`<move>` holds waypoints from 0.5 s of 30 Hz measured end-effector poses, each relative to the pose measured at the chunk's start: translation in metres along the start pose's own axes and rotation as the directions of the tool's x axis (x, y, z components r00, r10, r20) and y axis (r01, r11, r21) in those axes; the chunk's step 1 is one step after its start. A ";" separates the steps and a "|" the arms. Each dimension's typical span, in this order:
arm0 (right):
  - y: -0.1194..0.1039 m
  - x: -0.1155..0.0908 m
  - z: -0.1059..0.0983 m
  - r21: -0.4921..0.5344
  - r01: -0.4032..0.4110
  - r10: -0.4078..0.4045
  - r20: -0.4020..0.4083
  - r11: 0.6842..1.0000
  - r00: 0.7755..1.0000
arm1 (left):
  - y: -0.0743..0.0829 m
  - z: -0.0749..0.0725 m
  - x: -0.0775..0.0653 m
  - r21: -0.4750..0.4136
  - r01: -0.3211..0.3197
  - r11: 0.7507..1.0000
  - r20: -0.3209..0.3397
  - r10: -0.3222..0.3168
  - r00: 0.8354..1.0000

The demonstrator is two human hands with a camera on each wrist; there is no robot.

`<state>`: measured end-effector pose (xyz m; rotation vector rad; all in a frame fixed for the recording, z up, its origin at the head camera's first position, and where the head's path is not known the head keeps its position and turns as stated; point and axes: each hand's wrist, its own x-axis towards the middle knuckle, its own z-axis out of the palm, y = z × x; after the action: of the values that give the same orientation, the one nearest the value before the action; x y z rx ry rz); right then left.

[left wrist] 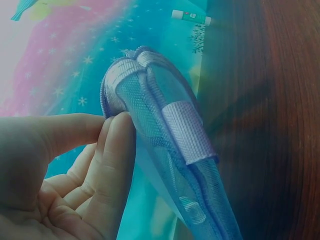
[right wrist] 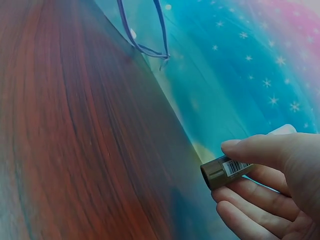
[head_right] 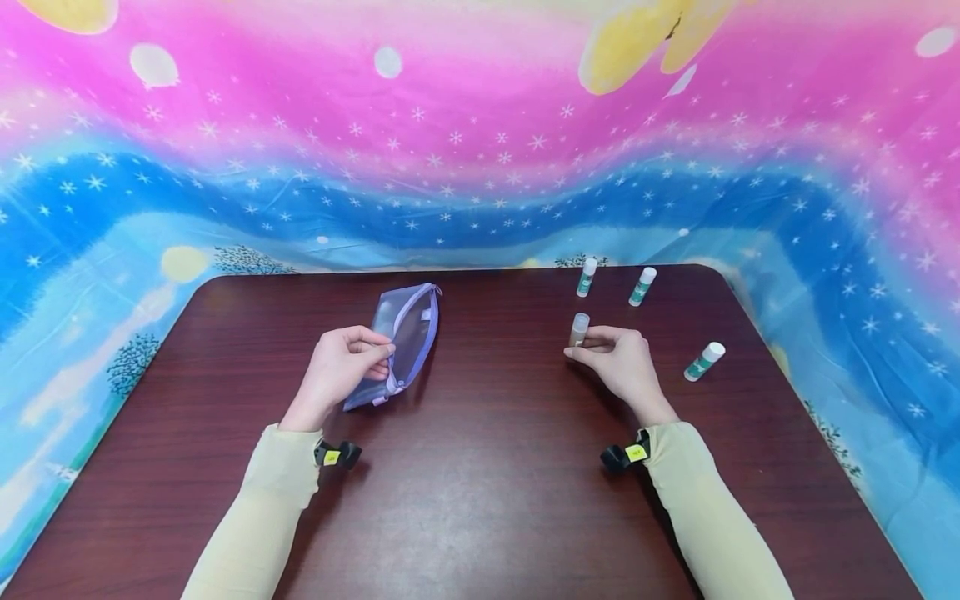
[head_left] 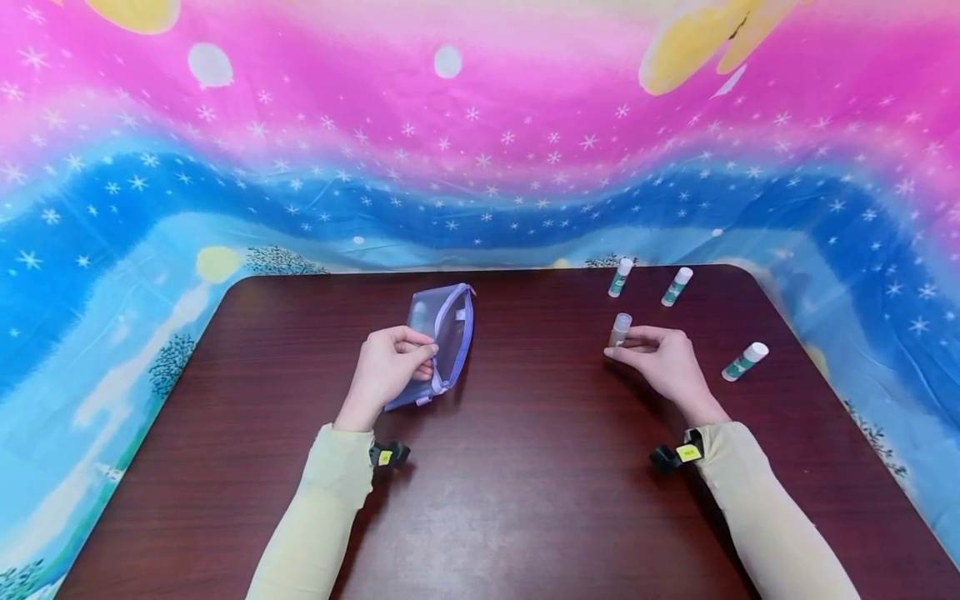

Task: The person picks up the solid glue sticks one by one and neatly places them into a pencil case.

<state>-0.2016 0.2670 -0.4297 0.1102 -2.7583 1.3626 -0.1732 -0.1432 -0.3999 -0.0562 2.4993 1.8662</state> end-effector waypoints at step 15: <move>-0.015 0.008 0.015 0.047 0.020 -0.023 0.045 0.999 0.999 | -0.005 0.002 0.000 -0.009 -0.008 1.000 0.001 0.008 1.000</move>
<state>-0.2088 0.2452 -0.4263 0.1752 -2.7547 1.4367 -0.1735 -0.1423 -0.4050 -0.0445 2.4941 1.8800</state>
